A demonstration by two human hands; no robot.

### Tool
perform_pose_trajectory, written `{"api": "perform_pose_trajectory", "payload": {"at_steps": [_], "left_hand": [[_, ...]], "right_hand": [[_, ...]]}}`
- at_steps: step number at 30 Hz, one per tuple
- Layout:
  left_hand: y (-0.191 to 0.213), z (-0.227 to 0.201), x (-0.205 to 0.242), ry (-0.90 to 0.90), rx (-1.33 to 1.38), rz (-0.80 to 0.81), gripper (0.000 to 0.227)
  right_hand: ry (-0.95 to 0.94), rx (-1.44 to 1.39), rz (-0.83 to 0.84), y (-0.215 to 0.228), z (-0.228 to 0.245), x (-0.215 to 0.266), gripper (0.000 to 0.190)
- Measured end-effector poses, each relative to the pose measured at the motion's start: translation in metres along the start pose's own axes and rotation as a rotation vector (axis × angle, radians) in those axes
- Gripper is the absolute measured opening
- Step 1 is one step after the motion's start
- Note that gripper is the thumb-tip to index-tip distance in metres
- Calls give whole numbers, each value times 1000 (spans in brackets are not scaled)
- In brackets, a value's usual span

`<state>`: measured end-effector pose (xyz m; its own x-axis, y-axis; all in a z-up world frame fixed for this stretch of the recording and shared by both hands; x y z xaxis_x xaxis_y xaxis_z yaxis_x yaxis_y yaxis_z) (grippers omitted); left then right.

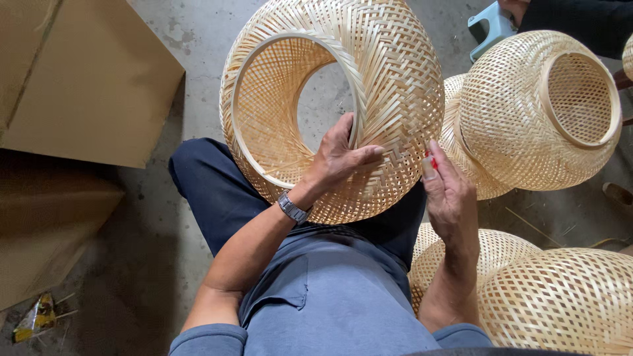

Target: The person sits on the floor and uses a red utility knife to trim and shape the woven bamboo rim of a basket. They hold the basket steady with one hand while carefully cutting the edges with the other, working on the finishing details of the craft.

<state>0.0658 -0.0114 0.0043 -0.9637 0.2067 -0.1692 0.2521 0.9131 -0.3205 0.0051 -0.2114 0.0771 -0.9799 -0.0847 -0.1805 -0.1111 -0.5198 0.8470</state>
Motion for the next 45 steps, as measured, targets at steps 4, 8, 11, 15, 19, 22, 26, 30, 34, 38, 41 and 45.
{"api": "perform_pose_trajectory", "payload": {"at_steps": [4,8,11,15,19,22,26,30,34,38,41,45], "left_hand": [[-4,-4,3,87,81,-30,44],[-2,0,5,161,75,-94,30],[1,-2,10,132,-63,-170,28],[-4,-1,14,135,3,-195,29],[-6,1,15,117,96,-183,30],[-10,5,15,100,269,-136,31],[-9,11,14,99,221,-154,27],[-5,12,14,127,159,-189,28],[-4,5,14,89,82,-211,29],[-3,3,14,92,24,-227,36],[-3,2,14,101,-31,-242,38],[-3,1,14,90,-40,-249,36]], "right_hand": [[55,2,5,0,14,-2,47],[47,78,30,3,21,-5,47],[70,244,41,8,26,-10,47],[225,444,-39,19,43,-15,54],[145,570,85,19,35,-28,63],[272,386,38,28,39,-39,64],[227,261,116,29,39,-50,54],[226,382,152,29,41,-58,48],[216,540,213,30,36,-61,49],[263,635,209,34,40,-57,50],[305,658,193,37,48,-56,47],[279,653,213,36,53,-56,45]]}}
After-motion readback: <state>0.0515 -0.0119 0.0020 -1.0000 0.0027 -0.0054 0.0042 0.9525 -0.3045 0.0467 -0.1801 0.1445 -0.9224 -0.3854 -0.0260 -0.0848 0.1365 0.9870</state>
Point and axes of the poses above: each hand's wrist, its own x-axis away from the middle knuckle, its own y-axis out of the back of the hand, z = x × y, the point moved 6 cm from there along -x, towards the middle knuckle, and after that the axes turned 11 degrees about x, right-handed, at the moved point
